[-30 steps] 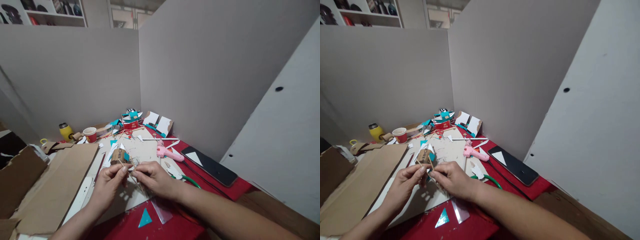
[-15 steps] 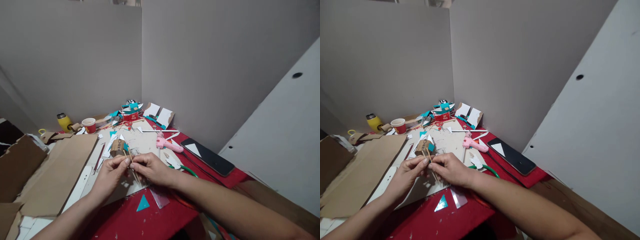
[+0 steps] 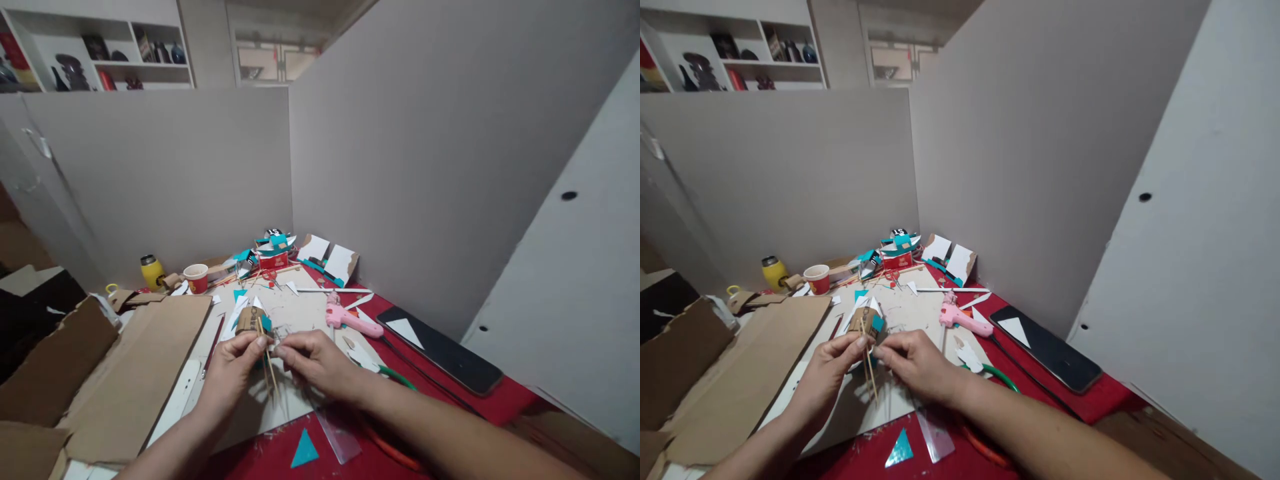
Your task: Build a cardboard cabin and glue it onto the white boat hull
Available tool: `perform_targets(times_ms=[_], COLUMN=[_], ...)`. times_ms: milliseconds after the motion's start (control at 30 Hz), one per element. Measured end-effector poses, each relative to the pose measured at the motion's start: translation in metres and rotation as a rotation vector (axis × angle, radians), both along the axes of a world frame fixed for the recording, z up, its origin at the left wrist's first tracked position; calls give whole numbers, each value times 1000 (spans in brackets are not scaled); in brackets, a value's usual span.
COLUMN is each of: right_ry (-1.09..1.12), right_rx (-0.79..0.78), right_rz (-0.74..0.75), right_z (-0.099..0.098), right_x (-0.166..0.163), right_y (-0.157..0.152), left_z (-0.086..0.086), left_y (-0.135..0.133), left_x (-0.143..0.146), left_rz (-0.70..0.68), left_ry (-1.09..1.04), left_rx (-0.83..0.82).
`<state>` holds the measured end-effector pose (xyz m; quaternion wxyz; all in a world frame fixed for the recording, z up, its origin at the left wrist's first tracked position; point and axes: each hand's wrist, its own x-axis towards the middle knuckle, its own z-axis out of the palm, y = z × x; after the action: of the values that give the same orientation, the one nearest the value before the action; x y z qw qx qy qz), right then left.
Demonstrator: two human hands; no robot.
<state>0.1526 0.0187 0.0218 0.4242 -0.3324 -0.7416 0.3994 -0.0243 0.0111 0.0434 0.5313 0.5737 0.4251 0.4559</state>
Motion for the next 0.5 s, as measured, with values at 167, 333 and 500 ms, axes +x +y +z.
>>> perform_targets(times_ms=[167,333,500], right_ry=[222,297,319], right_rx=[-253,-372,-373], right_rz=[-75,29,51], right_z=[8,12,19], right_x=[6,2,4], right_y=[2,-1,-8], left_z=[2,1,0], left_y=[-3,-12,-14], left_x=[2,7,8], left_rz=[-142,-256,-294], left_ry=[-128,-106,-52], left_rx=[-223,-251,-173])
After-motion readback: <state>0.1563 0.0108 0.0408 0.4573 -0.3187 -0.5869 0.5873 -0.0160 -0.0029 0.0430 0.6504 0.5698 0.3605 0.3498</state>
